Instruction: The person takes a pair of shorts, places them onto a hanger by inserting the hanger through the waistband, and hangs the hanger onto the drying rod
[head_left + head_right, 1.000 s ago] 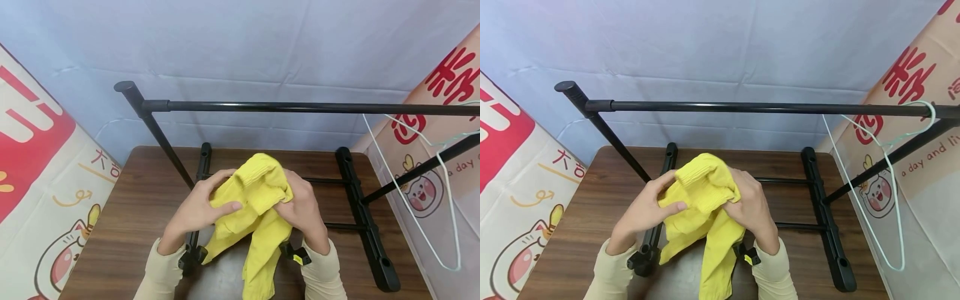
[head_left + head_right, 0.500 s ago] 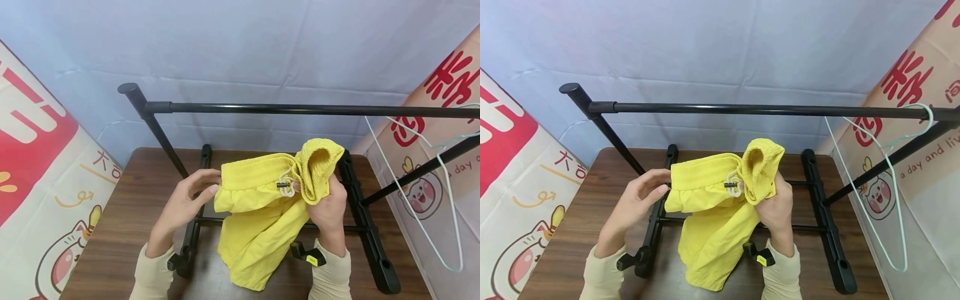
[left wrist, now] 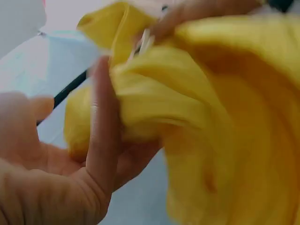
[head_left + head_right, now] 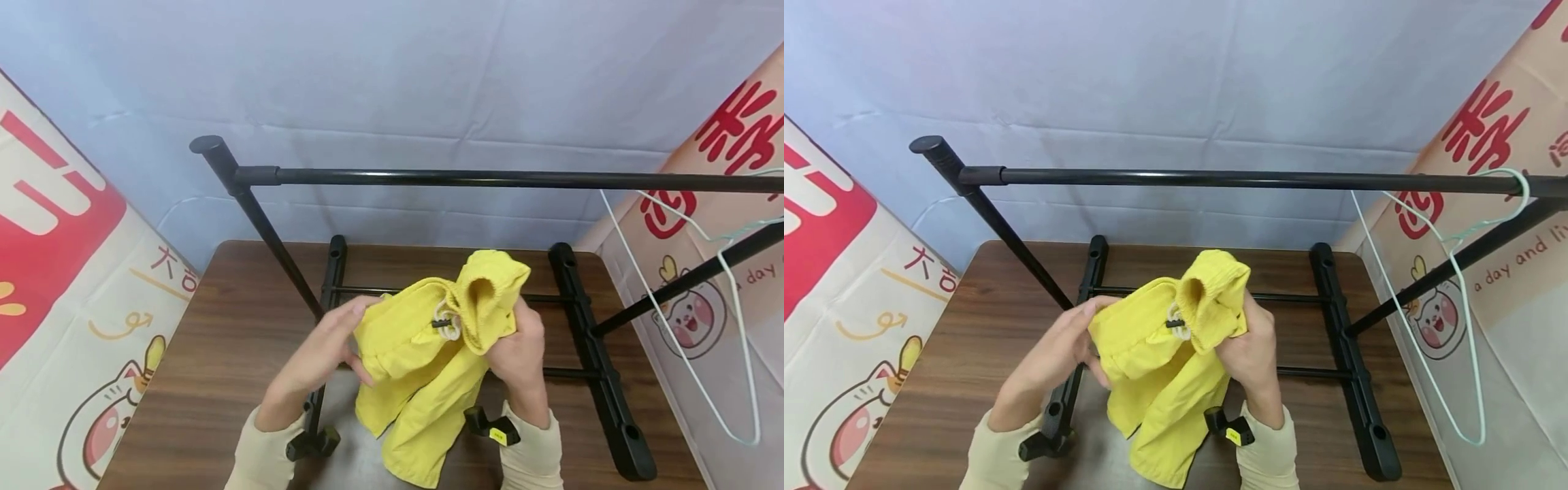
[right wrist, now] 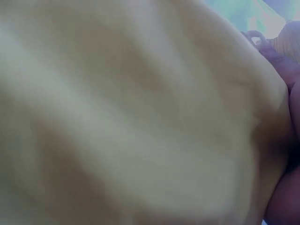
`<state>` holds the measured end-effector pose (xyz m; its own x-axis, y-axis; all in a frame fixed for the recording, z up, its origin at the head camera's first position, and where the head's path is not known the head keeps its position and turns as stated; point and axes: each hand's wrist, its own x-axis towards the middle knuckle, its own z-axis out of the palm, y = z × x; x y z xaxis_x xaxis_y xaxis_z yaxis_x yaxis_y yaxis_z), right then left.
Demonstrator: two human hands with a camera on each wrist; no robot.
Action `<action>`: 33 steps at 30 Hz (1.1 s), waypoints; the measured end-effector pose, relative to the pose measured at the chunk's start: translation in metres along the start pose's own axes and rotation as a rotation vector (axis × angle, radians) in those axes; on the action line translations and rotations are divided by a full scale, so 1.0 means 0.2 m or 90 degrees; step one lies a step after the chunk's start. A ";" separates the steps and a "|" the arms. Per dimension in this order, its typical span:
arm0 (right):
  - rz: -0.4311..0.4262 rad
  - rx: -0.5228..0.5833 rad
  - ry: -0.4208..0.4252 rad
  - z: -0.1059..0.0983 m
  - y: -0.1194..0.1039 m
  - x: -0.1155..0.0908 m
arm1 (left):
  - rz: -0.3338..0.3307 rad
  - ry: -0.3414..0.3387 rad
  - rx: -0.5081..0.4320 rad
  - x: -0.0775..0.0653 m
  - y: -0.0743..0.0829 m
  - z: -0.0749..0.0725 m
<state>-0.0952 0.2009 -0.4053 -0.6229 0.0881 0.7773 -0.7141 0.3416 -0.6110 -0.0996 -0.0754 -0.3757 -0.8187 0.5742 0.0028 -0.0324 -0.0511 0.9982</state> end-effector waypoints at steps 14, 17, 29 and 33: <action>0.144 0.093 -0.095 0.15 -0.02 -0.06 | 0.116 0.051 0.153 0.04 -0.05 0.09; 0.139 0.118 -0.058 0.14 -0.01 -0.04 | 0.151 0.023 0.176 0.02 -0.05 0.06; 0.076 0.255 0.023 0.02 -0.03 0.10 | 0.286 0.135 0.300 -0.02 0.05 -0.08; 0.078 0.171 0.064 -0.08 0.06 0.08 | 0.285 0.200 0.315 -0.05 0.09 -0.12</action>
<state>-0.1073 0.2214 -0.3978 -0.6850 0.2100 0.6976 -0.7023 0.0642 -0.7090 -0.1067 -0.1015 -0.3590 -0.8207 0.3197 0.4736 0.5454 0.1911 0.8161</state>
